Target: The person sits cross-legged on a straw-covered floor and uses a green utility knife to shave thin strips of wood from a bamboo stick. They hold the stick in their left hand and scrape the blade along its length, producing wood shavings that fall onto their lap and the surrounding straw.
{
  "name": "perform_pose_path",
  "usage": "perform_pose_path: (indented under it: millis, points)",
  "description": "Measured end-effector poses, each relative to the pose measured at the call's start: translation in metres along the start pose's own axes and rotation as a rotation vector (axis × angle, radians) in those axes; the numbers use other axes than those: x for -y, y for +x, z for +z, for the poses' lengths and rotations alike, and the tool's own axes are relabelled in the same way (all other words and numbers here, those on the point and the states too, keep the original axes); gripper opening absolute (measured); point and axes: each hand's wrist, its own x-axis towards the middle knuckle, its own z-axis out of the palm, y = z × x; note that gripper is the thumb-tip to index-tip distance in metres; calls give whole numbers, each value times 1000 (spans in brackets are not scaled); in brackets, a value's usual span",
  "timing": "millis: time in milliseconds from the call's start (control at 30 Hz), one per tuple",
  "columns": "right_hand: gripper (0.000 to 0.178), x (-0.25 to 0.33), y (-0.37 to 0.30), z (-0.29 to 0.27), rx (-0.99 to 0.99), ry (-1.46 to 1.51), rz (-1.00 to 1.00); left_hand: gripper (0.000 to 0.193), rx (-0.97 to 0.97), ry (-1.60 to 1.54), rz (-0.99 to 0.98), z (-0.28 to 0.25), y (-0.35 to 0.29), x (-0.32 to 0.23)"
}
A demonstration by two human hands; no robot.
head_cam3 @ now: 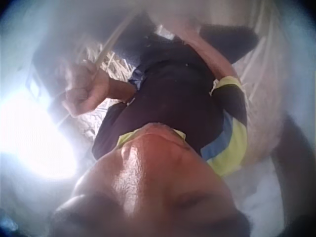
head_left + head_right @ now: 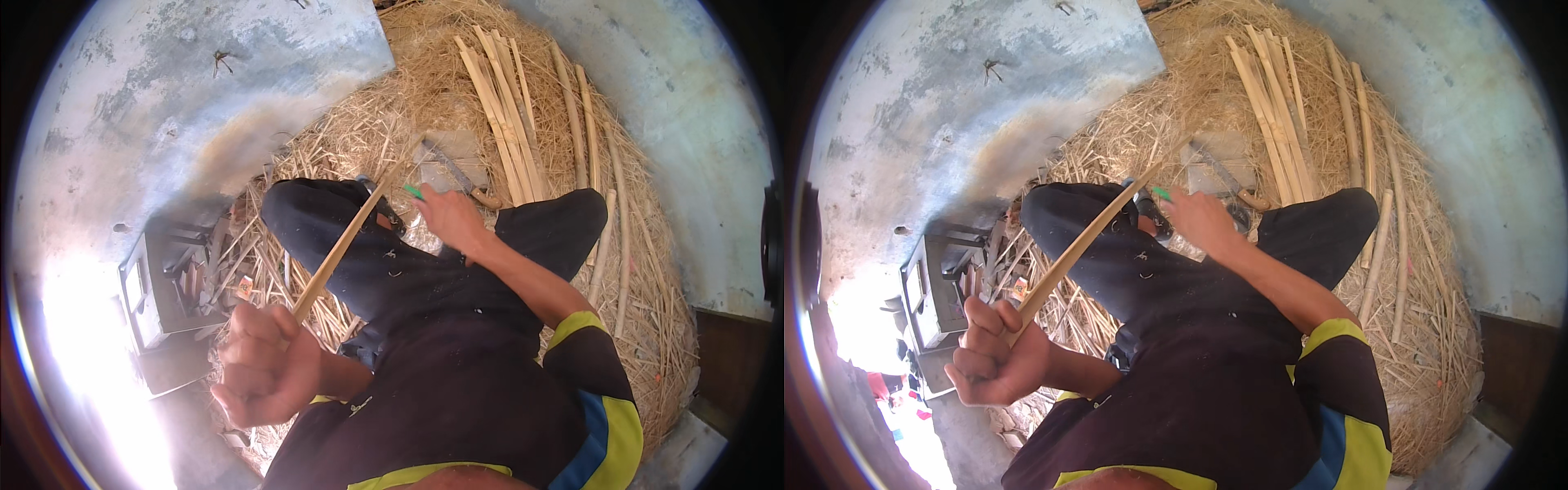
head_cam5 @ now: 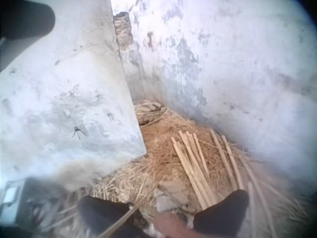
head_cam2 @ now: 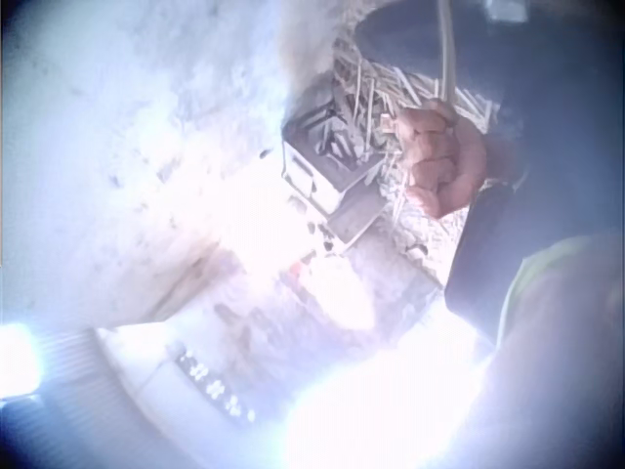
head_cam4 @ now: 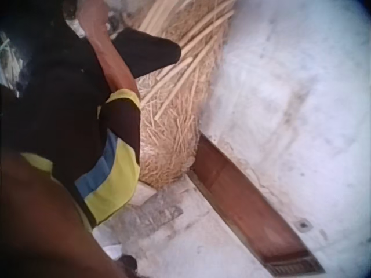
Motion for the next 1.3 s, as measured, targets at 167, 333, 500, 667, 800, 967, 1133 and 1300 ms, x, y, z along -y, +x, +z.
perform_pose_path:
  millis: [167, 333, 500, 667, 800, 967, 1133, 1300]
  points:
    - [30, -18, 7, 24, 7, 20, 42, 45, 101, -80, -57, 1, 2, 0]
    - [29, 17, 6, 1, 77, 60, -105, 45, 113, -93, -65, -9, 6, -2]
    - [25, -152, 47, 70, 86, -349, 221, 46, 113, -120, -87, -1, 4, 1]
    - [26, -192, 42, 56, 31, -475, 250, 47, 70, -79, -34, -4, 3, 2]
    - [33, -76, 48, 20, -71, -14, 257, 45, 68, -90, -51, -7, 6, -3]
    - [29, -36, 36, 31, -17, 36, -41, 45, 92, -145, -66, -3, 9, 1]
    - [23, -61, 59, 68, 21, -185, -10, 50, 102, -71, -21, -4, 5, 1]
    - [20, -221, 72, 89, 25, -388, 435, 53, 42, -80, -54, 2, 4, 8]
